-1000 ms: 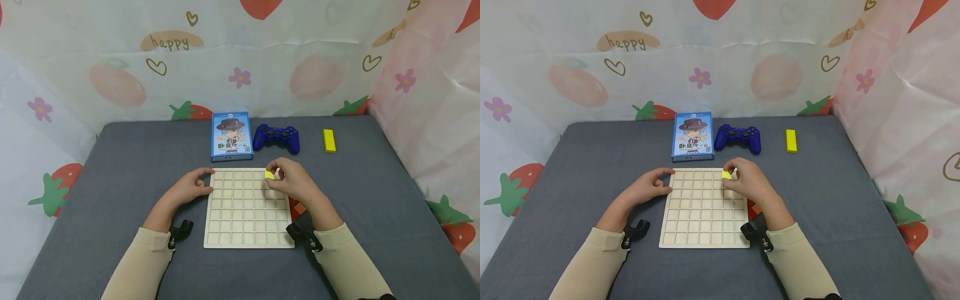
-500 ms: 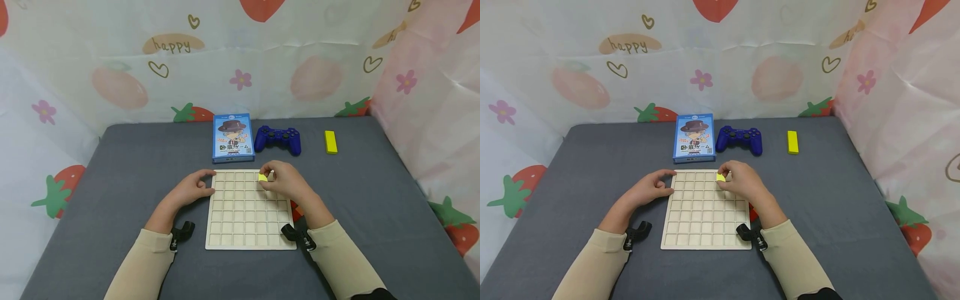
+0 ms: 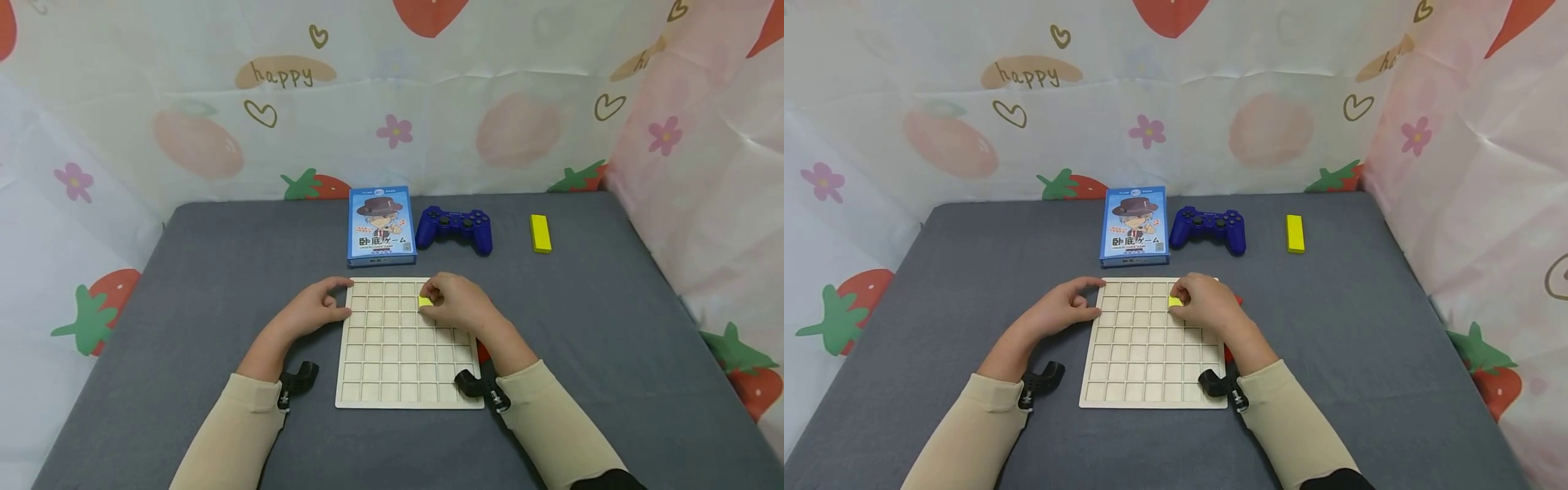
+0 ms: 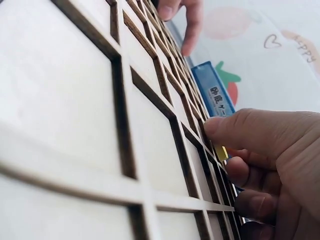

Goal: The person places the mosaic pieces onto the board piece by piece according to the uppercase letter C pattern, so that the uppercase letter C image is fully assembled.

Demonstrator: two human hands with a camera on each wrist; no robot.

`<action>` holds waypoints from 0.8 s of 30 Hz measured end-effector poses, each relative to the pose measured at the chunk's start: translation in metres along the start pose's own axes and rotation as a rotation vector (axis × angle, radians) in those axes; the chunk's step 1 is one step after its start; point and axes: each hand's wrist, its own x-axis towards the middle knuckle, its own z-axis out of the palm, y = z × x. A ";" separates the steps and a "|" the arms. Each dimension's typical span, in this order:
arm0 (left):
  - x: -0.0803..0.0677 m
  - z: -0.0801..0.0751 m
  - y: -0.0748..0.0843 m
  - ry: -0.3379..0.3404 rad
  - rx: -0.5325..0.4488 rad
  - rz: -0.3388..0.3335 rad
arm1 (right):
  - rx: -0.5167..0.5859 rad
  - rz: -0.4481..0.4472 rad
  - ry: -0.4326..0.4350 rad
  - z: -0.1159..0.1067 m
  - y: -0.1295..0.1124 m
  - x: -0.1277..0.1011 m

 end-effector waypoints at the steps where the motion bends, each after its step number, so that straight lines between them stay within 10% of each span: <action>1: 0.000 0.000 0.000 -0.001 -0.002 0.000 | 0.008 0.004 -0.002 0.000 0.000 0.000; 24: -0.001 0.000 -0.002 -0.007 0.009 0.018 | 0.155 0.023 0.087 -0.007 0.001 -0.004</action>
